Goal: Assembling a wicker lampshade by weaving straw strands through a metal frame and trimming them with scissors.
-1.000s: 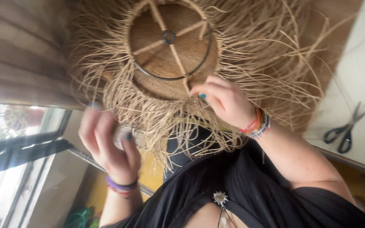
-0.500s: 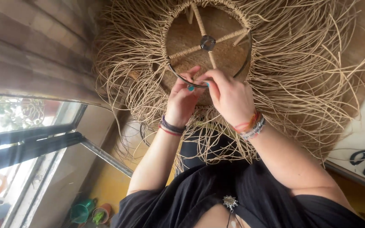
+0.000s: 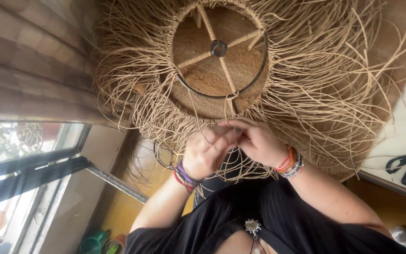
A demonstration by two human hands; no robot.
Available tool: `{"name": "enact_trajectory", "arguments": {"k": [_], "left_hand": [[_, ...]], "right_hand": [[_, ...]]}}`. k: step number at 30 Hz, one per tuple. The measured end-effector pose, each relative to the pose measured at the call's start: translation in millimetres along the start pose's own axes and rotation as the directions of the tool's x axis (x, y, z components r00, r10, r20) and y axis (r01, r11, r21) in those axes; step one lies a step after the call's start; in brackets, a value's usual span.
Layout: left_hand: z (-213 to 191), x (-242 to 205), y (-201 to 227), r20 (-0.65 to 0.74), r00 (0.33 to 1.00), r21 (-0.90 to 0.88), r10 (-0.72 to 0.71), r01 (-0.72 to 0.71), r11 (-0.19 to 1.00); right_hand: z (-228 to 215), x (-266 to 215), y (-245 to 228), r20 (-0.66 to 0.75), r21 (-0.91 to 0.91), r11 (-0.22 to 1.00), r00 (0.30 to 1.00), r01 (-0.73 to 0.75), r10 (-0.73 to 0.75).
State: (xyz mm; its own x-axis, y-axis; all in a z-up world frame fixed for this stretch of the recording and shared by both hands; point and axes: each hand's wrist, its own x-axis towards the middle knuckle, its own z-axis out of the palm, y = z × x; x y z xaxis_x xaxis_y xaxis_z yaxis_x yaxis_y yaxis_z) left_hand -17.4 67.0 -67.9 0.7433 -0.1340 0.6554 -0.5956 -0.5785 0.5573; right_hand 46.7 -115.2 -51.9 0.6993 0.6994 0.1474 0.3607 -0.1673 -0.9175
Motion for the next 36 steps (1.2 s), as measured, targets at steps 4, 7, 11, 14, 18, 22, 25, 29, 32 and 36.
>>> {"name": "enact_trajectory", "arguments": {"k": [4,7,11,14,18,22,25,29,32,36], "left_hand": [[-4,61,-19,0.068,0.987,0.161,0.147,-0.156,0.975],[5,79,-27,0.14,0.99,0.203,0.03,-0.058,0.977],[13,84,-30,0.164,0.965,0.176,-0.207,0.178,0.968],[19,93,-25,0.114,0.943,0.128,-0.313,0.299,0.946],[-6,92,-9,0.129,0.9,-0.068,-0.416,0.427,0.902],[-8,79,26,0.012,0.932,-0.435,-0.364,0.332,0.837],[25,30,13,-0.133,0.987,-0.599,-0.089,-0.008,0.801],[21,34,58,-0.146,0.969,-0.322,0.199,-0.237,0.917],[33,41,33,-0.148,0.966,0.0,0.211,-0.214,0.977],[30,48,6,-0.001,1.0,0.148,-0.004,0.004,0.989]], "right_hand": [[6,-14,27,-0.101,-0.608,0.794,0.989,0.026,-0.109],[6,-11,36,-0.21,-0.762,0.647,0.93,0.037,-0.301],[4,-6,45,-0.348,-0.767,0.635,0.774,0.089,-0.529],[0,-8,45,-0.304,-0.754,0.649,0.823,0.1,-0.48],[-12,-8,28,-0.26,-0.671,0.736,0.9,0.093,-0.351],[-10,-9,21,-0.209,-0.689,0.72,0.928,0.083,-0.307],[-7,-8,33,-0.203,-0.686,0.724,0.935,0.076,-0.29],[-3,-13,37,-0.167,-0.659,0.752,0.97,0.022,-0.175],[1,-14,49,-0.174,-0.557,0.83,0.981,-0.025,-0.086],[-3,-6,41,-0.172,-0.19,0.964,0.973,-0.188,0.156]]}}
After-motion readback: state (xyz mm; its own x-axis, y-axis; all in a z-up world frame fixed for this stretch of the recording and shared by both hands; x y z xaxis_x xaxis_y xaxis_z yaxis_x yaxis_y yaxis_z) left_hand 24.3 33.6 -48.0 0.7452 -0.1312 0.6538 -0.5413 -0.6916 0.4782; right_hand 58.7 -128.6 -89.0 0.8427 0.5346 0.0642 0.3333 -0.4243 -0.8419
